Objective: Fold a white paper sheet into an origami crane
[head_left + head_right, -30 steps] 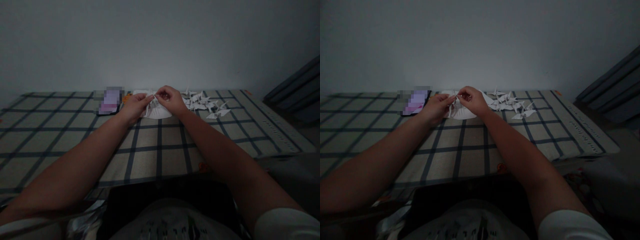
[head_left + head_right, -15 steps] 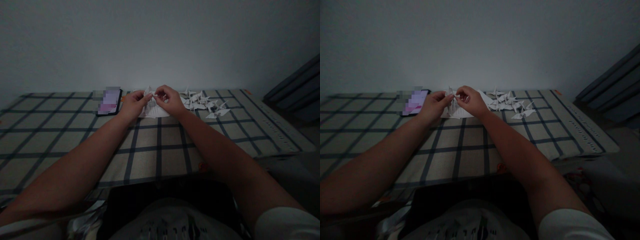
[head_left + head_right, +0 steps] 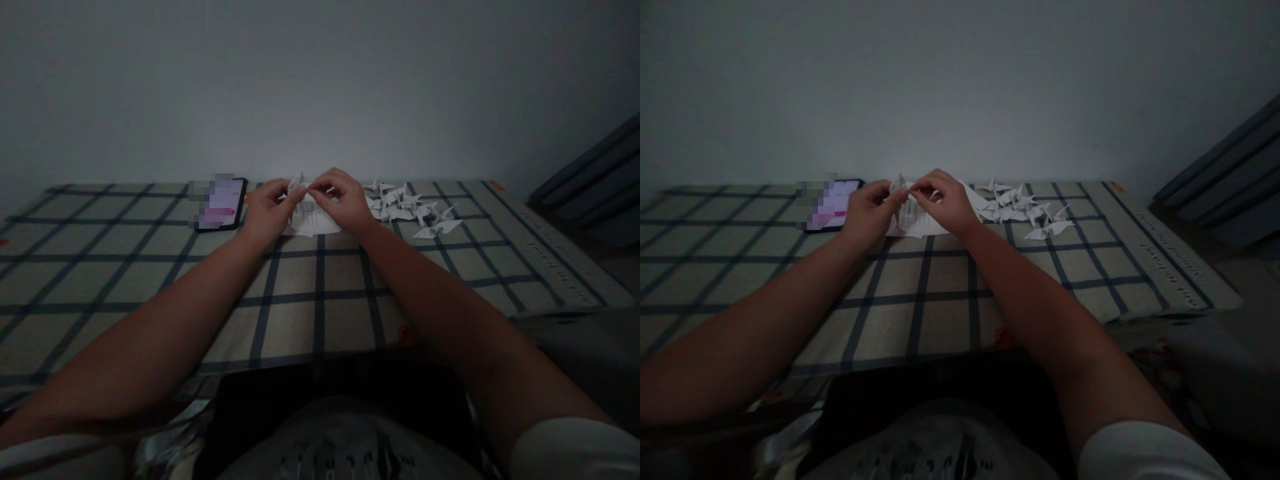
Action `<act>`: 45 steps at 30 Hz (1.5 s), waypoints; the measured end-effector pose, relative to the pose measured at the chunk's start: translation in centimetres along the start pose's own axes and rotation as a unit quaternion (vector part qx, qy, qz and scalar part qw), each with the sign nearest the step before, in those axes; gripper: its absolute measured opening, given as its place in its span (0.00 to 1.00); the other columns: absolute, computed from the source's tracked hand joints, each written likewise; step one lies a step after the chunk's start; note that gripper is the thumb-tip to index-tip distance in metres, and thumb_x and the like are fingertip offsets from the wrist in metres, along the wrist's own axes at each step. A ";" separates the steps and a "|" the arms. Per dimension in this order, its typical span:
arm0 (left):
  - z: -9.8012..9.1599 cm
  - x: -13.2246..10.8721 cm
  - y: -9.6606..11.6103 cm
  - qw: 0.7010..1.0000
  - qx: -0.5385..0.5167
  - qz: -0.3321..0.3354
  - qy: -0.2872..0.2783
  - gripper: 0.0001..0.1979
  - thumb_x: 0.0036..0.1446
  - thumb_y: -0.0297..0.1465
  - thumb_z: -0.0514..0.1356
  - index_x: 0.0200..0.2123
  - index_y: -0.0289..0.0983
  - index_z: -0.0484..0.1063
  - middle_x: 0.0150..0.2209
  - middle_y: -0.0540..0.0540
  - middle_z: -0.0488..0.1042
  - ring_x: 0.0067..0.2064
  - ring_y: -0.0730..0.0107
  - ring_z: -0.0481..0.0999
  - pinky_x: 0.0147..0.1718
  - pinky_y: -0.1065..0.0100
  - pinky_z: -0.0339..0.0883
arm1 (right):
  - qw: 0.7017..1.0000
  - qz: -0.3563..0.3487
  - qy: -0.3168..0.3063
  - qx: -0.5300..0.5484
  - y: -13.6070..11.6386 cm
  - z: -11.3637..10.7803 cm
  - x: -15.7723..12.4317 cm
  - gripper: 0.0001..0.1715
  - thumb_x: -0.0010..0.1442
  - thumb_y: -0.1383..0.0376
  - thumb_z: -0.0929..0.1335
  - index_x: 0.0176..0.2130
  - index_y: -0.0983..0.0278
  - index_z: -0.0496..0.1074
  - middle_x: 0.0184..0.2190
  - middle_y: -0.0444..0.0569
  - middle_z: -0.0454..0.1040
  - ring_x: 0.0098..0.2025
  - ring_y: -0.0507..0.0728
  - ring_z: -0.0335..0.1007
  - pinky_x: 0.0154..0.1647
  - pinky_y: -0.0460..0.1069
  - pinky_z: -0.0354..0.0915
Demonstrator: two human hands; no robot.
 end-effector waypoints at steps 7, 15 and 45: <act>-0.3 0.0 -0.2 0.997 0.056 0.051 -0.006 0.19 0.60 0.50 0.66 0.33 0.39 0.78 0.32 0.47 0.77 0.36 0.67 0.75 0.36 0.67 0.68 | 1.000 0.002 -0.003 0.007 0.2 0.0 0.0 0.13 0.67 0.56 0.69 0.37 0.63 0.75 0.37 0.48 0.72 0.41 0.54 0.69 0.37 0.48 0.67; -0.4 0.3 -0.1 0.995 0.076 0.063 -0.022 0.20 0.61 0.51 0.64 0.32 0.39 0.78 0.31 0.47 0.76 0.36 0.67 0.74 0.35 0.67 0.67 | 0.997 0.055 0.002 0.044 0.6 0.2 0.0 0.15 0.66 0.53 0.70 0.36 0.63 0.74 0.36 0.47 0.73 0.40 0.53 0.69 0.40 0.48 0.67; 0.2 0.3 -2.6 0.990 -0.085 -0.112 -0.003 0.18 0.53 0.46 0.67 0.39 0.38 0.82 0.37 0.45 0.82 0.39 0.64 0.79 0.39 0.64 0.75 | 0.984 0.165 0.007 0.068 2.7 0.6 0.0 0.11 0.69 0.59 0.66 0.36 0.61 0.68 0.36 0.46 0.68 0.42 0.53 0.67 0.44 0.49 0.68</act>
Point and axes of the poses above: each hand's wrist, its own x-axis towards the middle knuckle, its own z-axis out of the palm, y = z × x, the point moved 4 cm from there along x, towards the middle knuckle
